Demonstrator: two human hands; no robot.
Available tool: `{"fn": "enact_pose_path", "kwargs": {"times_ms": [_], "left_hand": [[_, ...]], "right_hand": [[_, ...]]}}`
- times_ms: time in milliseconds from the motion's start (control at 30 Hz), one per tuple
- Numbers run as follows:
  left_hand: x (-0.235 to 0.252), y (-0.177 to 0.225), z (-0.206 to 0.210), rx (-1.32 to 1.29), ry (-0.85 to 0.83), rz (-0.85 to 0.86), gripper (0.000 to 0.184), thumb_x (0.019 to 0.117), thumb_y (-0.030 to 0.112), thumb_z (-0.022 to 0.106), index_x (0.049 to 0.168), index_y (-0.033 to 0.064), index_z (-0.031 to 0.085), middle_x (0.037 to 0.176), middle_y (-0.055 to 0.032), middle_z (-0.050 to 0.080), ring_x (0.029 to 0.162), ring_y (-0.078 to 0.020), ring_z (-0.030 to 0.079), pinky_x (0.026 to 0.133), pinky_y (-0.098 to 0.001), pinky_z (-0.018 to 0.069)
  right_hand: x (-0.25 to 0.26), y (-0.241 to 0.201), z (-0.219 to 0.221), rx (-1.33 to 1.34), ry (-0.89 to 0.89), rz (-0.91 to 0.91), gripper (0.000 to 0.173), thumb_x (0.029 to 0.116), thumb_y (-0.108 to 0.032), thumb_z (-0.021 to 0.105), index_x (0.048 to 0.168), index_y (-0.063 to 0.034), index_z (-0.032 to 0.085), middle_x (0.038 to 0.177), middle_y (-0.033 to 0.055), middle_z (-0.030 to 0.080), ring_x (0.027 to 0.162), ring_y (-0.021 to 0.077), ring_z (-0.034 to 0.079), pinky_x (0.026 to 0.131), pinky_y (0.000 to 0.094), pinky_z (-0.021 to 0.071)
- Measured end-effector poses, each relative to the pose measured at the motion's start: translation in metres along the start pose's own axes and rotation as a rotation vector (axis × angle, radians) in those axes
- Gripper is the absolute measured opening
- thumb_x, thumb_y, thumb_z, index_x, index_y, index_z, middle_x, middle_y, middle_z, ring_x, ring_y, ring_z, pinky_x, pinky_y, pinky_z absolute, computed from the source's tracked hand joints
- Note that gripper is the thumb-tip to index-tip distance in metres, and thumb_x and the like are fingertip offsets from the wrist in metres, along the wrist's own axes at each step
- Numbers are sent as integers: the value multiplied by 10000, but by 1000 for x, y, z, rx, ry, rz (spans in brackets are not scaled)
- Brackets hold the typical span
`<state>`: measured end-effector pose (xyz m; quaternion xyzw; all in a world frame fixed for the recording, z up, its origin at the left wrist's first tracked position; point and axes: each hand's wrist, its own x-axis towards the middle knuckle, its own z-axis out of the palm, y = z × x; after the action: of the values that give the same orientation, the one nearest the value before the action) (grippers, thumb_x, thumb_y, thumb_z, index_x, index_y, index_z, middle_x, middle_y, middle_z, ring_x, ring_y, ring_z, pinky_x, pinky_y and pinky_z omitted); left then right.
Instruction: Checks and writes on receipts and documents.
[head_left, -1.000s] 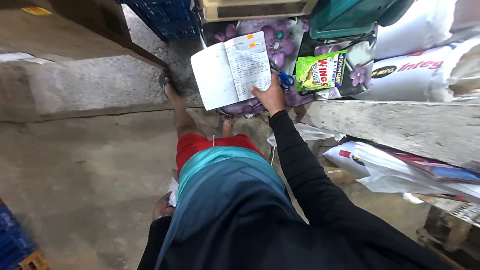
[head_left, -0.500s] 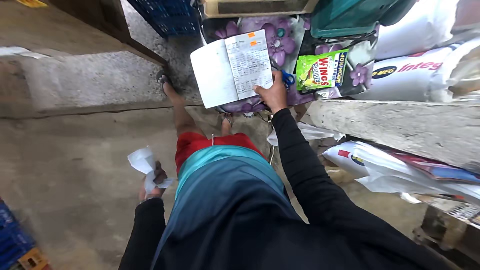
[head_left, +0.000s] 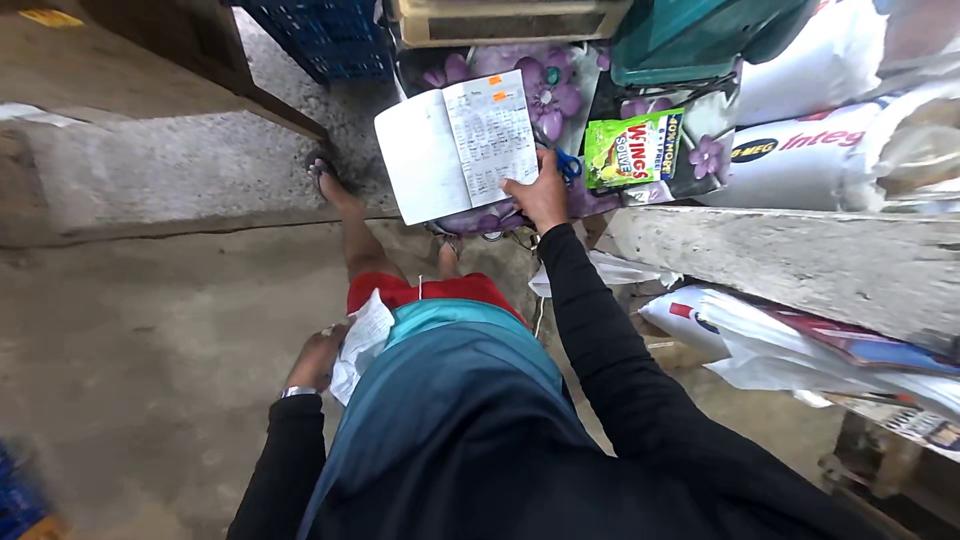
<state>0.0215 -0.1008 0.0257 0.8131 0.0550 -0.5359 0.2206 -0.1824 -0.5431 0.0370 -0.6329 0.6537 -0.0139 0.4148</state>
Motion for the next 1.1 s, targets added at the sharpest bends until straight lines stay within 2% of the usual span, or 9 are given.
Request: {"fn": "enact_pose_path", "kwargs": {"times_ms": [267,400,467,567,667,767,833,933,1100], "left_hand": [[20,27,9,266,-28,109,548,995,566,578,1150,59,719,1036,-151,725,963,-259,702,903,-545,554],[19,35,-2,229,-15,94,543,989,573,587,1145,70,719,1014,-128,726,928,-227,703,875,-511,567],[18,40,-5,216,-5,99,525,990,560,595,1131,71,723,999,-121,726,904,-212,702,862,-497,570],[21,44,-10,241,6,100,532,985,566,599,1119,68,725,989,-129,724,903,-226,700,861,-514,565],[24,51,-16,251,13,85,528,982,569,602,1108,71,725,982,-123,723,901,-225,698,854,-514,563],[26,60,-21,240,20,64,532,977,568,611,1102,63,723,974,-126,723,892,-228,699,848,-514,566],[29,66,-25,243,19,63,529,978,567,608,1093,63,722,966,-121,722,882,-220,698,840,-508,567],[34,73,-30,265,28,58,516,974,557,621,1078,63,727,957,-118,723,874,-218,698,835,-507,568],[36,86,-39,297,45,50,545,942,583,648,1045,54,728,940,-124,720,860,-231,694,822,-530,562]], "right_hand": [[-1,-3,1,-18,-9,-5,849,775,-355,888,1472,-167,440,1187,184,687,839,329,738,731,555,631],[-6,-10,-1,-91,18,-24,953,761,-366,879,1550,-213,368,1217,185,693,1025,370,710,877,612,571],[-13,-16,-2,-142,47,-26,1015,798,-415,836,1620,-232,270,1215,192,698,1040,398,700,893,633,549],[-23,-22,-2,-204,112,-19,959,880,-437,754,1649,-239,216,1253,180,688,1053,390,697,888,622,549],[-27,-20,4,-227,221,-105,799,882,-383,750,1580,-233,391,1402,189,568,1154,374,641,905,577,563],[-30,-15,13,-362,300,-288,529,901,-359,694,1416,-268,615,1505,175,465,1324,396,476,1056,565,443],[-35,-17,20,-419,278,-377,416,948,-334,630,1360,-296,672,1388,163,547,1258,395,497,1013,574,447],[-40,-20,36,-413,192,-468,390,1005,-308,555,1376,-291,672,1168,139,632,1110,333,581,932,492,503],[-37,-20,55,-439,130,-465,414,1051,-343,497,1451,-326,603,1099,125,642,1059,304,605,914,468,518]]}}
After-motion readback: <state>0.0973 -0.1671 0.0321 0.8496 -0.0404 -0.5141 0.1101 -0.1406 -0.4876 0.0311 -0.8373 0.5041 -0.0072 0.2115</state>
